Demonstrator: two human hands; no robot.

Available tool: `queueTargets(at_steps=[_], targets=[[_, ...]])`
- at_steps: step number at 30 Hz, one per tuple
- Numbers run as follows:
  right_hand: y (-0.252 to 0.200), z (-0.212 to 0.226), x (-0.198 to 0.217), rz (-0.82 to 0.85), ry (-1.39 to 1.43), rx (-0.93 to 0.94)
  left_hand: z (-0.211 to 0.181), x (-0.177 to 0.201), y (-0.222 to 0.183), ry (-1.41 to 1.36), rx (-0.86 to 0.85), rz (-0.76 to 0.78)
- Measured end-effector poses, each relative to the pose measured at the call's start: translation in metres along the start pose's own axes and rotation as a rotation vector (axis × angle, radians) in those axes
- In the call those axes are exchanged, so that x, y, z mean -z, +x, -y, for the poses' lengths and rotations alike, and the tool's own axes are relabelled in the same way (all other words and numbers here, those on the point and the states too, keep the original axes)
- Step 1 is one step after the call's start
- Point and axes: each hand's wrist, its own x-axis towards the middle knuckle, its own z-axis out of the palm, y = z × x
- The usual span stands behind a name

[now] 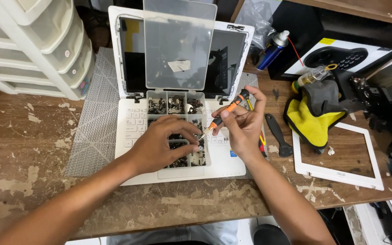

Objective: The person sorts small screws and hardware parts into the compartments of a plastic organizer box resting on a laptop keyboard, using a screwdriver to pick up and transfer individual screws between compartments. At the end they close the organizer lid and lift it off the laptop.

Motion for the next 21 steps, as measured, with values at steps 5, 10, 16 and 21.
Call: queueTargets(at_steps=[5, 10, 16, 21], targets=[[0.000, 0.000, -0.001, -0.009, 0.012, -0.007, 0.013, -0.004, 0.000, 0.031, -0.001, -0.017], [-0.001, 0.001, -0.003, -0.003, 0.000, -0.012, 0.011, -0.004, 0.002, 0.022, 0.006, -0.043], [-0.002, 0.003, -0.003, -0.020, -0.012, -0.002, 0.017, -0.008, 0.000, -0.001, 0.000, -0.096], [-0.004, 0.002, -0.004, -0.018, -0.025, 0.014, 0.021, -0.008, -0.001, 0.005, -0.010, -0.100]])
